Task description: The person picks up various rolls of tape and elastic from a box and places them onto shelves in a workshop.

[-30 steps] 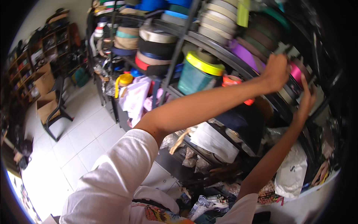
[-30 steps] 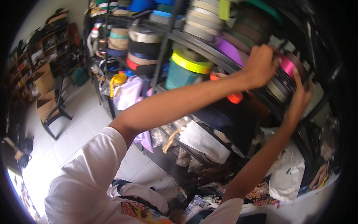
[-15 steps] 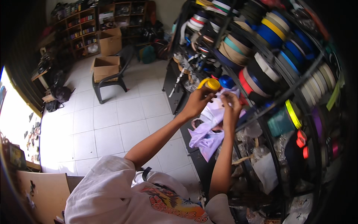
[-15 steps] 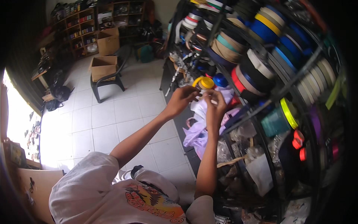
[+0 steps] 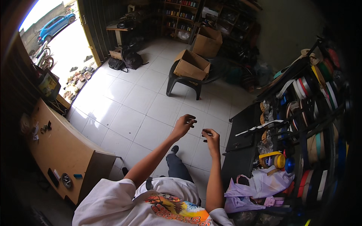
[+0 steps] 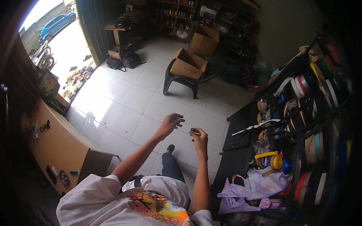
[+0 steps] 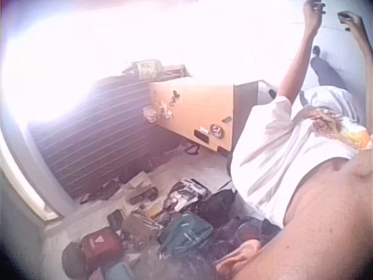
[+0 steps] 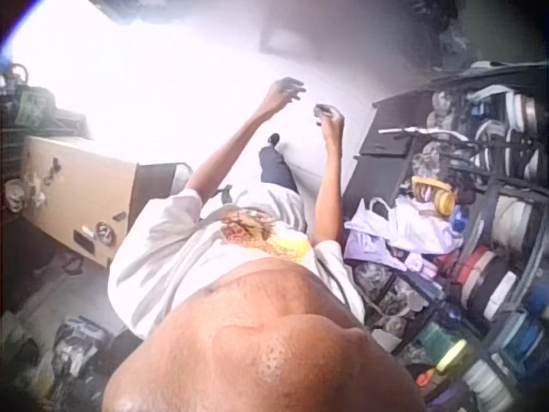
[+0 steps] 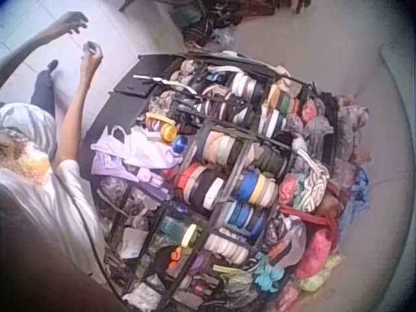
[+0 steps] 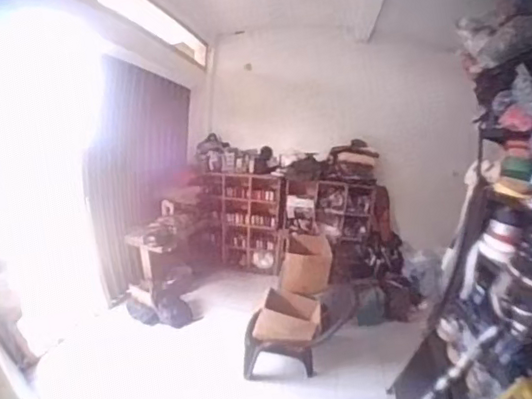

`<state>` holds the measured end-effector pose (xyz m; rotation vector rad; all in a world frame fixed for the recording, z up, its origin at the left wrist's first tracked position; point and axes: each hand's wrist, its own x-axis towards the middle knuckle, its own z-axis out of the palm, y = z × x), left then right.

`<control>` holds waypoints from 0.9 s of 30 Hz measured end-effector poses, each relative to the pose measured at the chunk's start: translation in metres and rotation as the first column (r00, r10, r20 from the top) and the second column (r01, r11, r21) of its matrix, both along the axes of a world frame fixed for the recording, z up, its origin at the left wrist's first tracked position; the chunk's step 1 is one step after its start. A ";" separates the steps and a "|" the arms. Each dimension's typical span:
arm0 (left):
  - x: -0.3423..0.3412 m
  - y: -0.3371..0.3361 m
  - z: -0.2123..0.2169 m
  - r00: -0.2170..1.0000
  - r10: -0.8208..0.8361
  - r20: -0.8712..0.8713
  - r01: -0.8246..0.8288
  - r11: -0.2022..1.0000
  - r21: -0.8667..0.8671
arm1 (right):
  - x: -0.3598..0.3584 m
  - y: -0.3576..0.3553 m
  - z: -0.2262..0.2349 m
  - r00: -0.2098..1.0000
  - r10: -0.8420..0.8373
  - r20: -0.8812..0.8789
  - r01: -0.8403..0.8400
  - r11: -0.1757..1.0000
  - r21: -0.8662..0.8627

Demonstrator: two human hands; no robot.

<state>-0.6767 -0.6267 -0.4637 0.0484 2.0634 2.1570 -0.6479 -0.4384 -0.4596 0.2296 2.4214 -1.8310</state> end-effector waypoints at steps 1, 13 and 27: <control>-0.019 -0.010 0.000 1.000 0.011 0.002 -0.011 1.000 -0.004 | -0.019 -0.008 -0.005 1.000 0.007 0.013 -0.007 1.000 -0.012; -0.251 -0.171 0.001 0.978 0.198 0.073 -0.198 0.980 -0.008 | -0.300 -0.139 -0.037 0.977 0.158 0.140 -0.162 0.987 0.012; -0.448 -0.426 -0.032 0.791 0.596 0.138 -0.611 0.784 0.113 | -0.581 -0.468 -0.015 0.739 0.669 0.080 -0.673 0.739 0.030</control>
